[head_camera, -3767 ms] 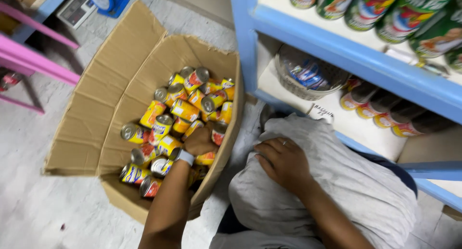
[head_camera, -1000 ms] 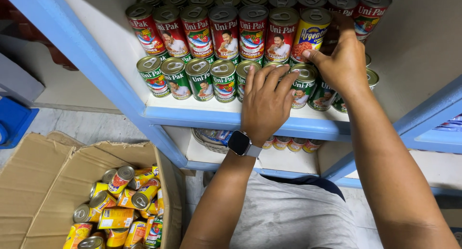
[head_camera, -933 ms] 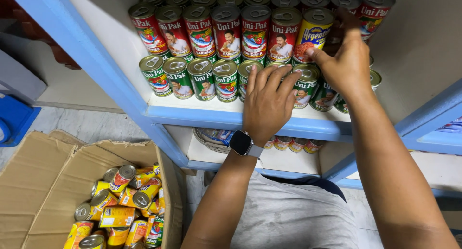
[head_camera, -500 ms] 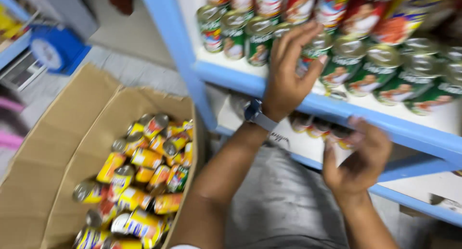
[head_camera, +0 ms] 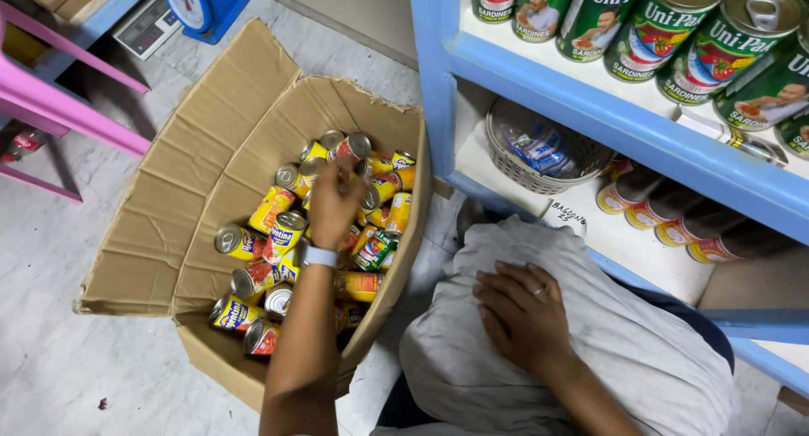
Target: Transferring canned goods from a cardboard box onto lower storage shelves.
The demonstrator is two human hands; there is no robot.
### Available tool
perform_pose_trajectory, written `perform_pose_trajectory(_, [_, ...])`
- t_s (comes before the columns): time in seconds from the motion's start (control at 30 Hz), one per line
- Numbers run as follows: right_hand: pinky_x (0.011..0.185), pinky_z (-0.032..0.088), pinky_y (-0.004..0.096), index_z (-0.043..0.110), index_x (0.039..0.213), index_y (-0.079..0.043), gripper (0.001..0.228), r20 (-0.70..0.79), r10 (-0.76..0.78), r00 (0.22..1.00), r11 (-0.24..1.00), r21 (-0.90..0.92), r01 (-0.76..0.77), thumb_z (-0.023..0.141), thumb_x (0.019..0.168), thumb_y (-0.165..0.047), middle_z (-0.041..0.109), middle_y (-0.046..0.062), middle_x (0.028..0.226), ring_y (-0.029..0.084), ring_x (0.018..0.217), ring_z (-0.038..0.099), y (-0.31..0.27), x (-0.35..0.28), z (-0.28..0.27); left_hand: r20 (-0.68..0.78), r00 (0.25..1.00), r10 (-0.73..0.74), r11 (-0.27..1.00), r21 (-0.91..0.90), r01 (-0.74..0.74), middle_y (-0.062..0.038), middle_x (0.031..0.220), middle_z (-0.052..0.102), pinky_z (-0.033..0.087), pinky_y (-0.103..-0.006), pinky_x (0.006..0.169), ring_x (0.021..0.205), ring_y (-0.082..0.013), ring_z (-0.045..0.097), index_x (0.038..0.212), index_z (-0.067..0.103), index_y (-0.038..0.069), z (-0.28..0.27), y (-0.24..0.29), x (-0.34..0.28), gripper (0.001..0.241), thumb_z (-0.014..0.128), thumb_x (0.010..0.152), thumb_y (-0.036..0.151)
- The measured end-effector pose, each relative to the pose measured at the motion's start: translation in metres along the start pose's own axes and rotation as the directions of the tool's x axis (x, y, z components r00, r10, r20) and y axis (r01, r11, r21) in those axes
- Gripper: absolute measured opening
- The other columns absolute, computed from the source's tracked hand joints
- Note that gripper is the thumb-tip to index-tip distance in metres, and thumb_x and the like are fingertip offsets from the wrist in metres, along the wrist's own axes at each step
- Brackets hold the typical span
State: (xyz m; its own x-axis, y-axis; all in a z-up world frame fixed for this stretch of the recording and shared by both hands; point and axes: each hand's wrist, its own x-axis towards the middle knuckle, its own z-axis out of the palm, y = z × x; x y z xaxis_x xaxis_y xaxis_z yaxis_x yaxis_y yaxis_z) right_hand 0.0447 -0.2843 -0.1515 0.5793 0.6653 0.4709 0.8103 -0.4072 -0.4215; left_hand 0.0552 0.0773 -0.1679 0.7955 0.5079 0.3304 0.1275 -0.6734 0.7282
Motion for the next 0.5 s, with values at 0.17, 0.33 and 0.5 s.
perform_pose_trajectory(0.17, [0.114, 0.034, 0.047, 0.073, 0.104, -0.016, 0.023, -0.027, 0.019, 0.999, 0.999, 0.034, -0.019, 0.074, 0.081, -0.018, 0.070, -0.003, 0.122, 0.022, 0.130, 0.057, -0.006, -0.001, -0.008, 0.104, 0.977, 0.187, 0.939, 0.275, -0.209, -0.018, 0.111, 0.066, 0.050, -0.0490, 0.087, 0.103, -0.0403, 0.062, 0.128, 0.065, 0.008, 0.031, -0.031, -0.028, 0.064, 0.086, 0.068, 0.015])
perform_pose_trajectory(0.33, [0.114, 0.034, 0.046, 0.074, 0.102, -0.016, 0.019, -0.063, 0.026, 0.998, 0.999, 0.046, -0.024, 0.074, 0.083, -0.017, 0.071, -0.002, 0.121, 0.023, 0.129, 0.058, -0.003, 0.002, -0.007, 0.058, 0.987, 0.153, 0.949, 0.269, -0.163, -0.017, 0.118, 0.063, 0.051, -0.0477, 0.095, 0.111, -0.0394, 0.061, 0.130, 0.065, 0.014, 0.021, -0.025, -0.011, 0.058, 0.085, 0.075, 0.015])
perform_pose_trajectory(0.5, [0.115, 0.033, 0.048, 0.074, 0.101, -0.015, 0.019, -0.027, 0.005, 1.000, 0.999, 0.054, -0.004, 0.074, 0.082, -0.017, 0.071, -0.002, 0.121, 0.023, 0.130, 0.058, -0.007, 0.000, -0.010, -0.169, 0.972, 0.160, 0.987, 0.053, -0.153, -0.016, 0.121, 0.061, 0.051, -0.0433, 0.099, 0.115, -0.0357, 0.062, 0.133, 0.062, 0.010, -0.033, 0.031, -0.003, 0.054, 0.085, 0.084, 0.012])
